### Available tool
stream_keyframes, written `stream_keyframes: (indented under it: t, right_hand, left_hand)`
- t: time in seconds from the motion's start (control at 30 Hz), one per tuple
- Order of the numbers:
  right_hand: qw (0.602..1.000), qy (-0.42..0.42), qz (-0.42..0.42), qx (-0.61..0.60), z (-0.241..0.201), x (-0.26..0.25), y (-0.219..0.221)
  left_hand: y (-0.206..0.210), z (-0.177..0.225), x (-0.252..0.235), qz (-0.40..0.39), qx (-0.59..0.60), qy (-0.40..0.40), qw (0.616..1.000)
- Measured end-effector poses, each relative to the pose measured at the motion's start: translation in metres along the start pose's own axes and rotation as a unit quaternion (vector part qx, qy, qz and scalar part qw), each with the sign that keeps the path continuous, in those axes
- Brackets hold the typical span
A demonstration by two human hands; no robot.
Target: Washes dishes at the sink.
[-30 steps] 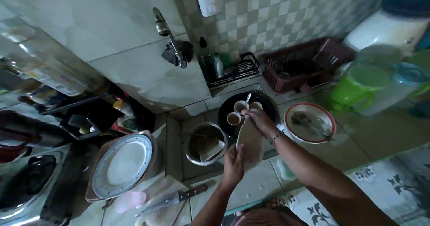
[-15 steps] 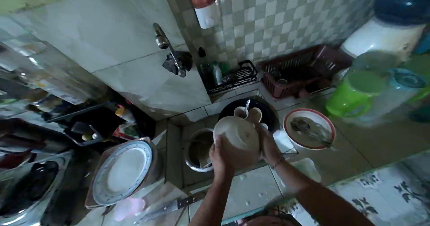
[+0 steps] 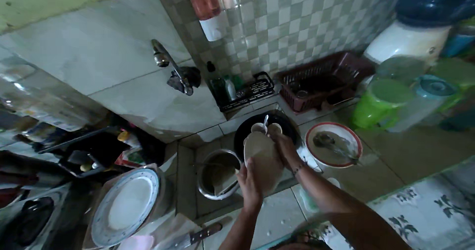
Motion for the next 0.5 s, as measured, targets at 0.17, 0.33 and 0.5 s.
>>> stream_keyframes:
  t: [0.17, 0.33, 0.5]
  right_hand:
    - [0.910, 0.095, 0.092, -0.392, 0.056, 0.054, -0.006]
    - [0.903, 0.166, 0.061, -0.392, 0.073, 0.037, -0.070]
    - [0.988, 0.071, 0.082, 0.106, 0.066, -0.005, -0.193]
  left_hand:
    - [0.067, 0.007, 0.005, -0.151, -0.239, 0.267, 0.921]
    - [0.135, -0.009, 0.020, -0.301, -0.397, 0.479, 0.723]
    - [0.166, -0.010, 0.023, -0.355, -0.420, 0.537, 0.639]
Point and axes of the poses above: each hand's wrist, its own x-axis away from the middle knuckle, its own y-axis out of the palm, z = x × y, the point moved 10 cm from there along -x, towards the middle knuckle, and after that the axes turned 6 degrees about -x, right-handed, at the moved point
